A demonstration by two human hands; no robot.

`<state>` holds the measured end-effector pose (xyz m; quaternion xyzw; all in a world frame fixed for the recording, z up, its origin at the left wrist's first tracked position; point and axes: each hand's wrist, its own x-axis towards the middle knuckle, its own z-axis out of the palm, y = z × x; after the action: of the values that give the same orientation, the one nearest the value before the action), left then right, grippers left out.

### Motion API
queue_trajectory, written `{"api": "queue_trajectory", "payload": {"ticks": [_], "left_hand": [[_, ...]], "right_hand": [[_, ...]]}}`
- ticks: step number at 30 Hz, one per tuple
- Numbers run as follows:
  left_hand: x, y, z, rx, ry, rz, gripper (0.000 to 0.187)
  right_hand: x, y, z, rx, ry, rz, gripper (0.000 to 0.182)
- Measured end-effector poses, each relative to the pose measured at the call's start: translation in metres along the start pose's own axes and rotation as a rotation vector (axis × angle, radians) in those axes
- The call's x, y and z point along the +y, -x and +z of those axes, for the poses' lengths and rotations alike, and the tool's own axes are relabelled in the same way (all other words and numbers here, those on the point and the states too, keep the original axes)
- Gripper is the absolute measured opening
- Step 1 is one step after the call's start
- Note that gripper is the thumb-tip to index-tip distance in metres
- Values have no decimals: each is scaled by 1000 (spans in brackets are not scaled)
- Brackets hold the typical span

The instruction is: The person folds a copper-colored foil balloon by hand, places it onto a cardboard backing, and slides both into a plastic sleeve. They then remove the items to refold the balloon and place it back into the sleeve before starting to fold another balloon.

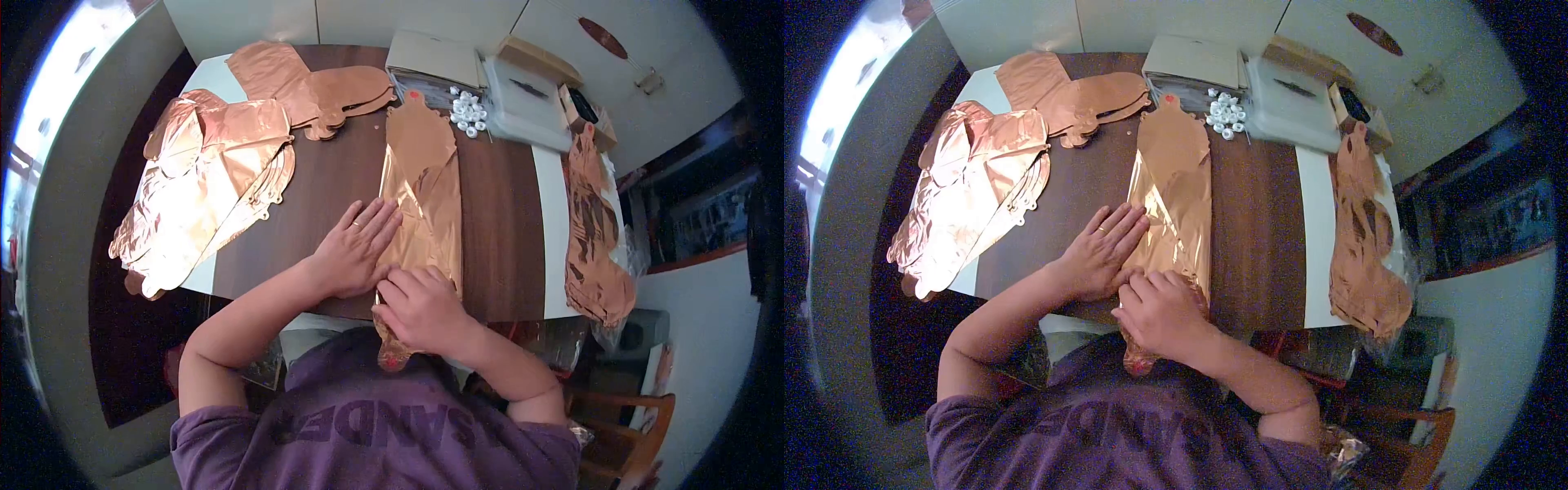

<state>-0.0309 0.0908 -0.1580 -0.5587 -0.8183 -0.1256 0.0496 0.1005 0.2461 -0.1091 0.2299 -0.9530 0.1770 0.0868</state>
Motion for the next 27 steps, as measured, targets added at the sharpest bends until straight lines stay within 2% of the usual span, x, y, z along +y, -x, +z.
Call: {"api": "queue_trajectory", "payload": {"ticks": [8, 16, 21, 23, 27], "left_hand": [[-27, -16, -2, -26, 31, 10, 67], [-64, -47, 8, 43, -69, 12, 76], [-93, -75, 17, 153, -191, -93, 78], [-104, -88, 14, 253, -195, -130, 78], [-89, -104, 7, 321, -211, -305, 76]], "right_hand": [[-17, 9, 24, 16, 236, 91, 50], [-34, 14, 32, -24, 313, 177, 69], [-45, 18, 33, -102, 349, 243, 79], [-47, 18, 35, -97, 345, 251, 80], [-43, 14, 19, -113, 215, 279, 75]]}}
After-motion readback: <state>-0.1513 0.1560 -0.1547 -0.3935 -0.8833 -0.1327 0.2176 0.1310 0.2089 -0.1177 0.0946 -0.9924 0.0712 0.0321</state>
